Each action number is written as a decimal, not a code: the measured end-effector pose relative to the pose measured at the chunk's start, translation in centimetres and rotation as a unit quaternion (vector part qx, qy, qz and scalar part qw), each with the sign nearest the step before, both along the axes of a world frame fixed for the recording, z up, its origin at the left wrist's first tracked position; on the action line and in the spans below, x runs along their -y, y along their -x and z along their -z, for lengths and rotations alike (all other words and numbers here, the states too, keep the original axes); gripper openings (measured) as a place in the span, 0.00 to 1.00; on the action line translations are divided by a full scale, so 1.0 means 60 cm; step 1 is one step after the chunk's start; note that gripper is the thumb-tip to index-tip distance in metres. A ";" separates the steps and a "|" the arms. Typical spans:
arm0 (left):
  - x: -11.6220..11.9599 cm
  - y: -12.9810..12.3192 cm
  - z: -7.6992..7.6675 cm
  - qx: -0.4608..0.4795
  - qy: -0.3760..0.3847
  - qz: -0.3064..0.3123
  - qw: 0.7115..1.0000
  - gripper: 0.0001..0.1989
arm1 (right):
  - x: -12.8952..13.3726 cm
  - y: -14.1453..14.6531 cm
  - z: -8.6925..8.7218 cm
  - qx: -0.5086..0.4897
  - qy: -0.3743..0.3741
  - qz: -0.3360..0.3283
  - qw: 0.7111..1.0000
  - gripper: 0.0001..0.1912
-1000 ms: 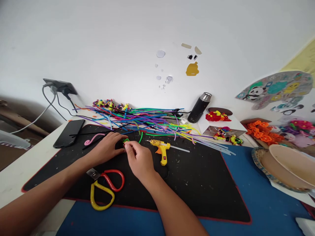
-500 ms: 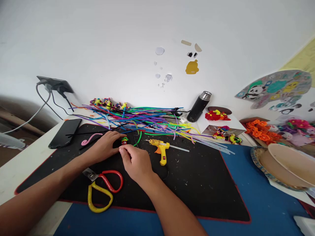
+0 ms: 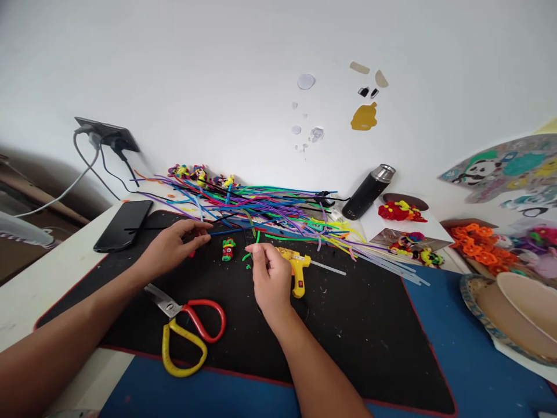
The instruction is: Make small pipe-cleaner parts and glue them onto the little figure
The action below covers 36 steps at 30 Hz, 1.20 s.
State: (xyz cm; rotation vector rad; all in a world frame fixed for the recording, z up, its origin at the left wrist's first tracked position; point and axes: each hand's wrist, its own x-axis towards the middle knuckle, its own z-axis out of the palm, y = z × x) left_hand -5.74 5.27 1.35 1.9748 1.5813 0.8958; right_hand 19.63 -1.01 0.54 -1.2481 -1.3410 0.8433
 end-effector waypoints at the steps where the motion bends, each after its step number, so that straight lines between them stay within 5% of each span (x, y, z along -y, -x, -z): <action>1: 0.000 0.002 -0.002 0.004 -0.002 -0.008 1.000 0.22 | -0.001 -0.001 0.003 -0.007 0.003 0.005 1.000 0.24; 9: -0.012 0.012 -0.028 0.020 -0.012 -0.018 1.000 0.21 | 0.007 0.004 0.006 0.018 0.004 -0.014 1.000 0.27; 19: -0.007 0.010 -0.006 0.010 -0.048 0.015 0.999 0.14 | 0.015 0.013 0.005 0.090 -0.029 -0.050 0.994 0.25; 36: -0.008 0.027 -0.001 -0.004 -0.061 -0.031 0.998 0.17 | 0.018 0.025 0.005 0.093 -0.035 -0.071 0.993 0.22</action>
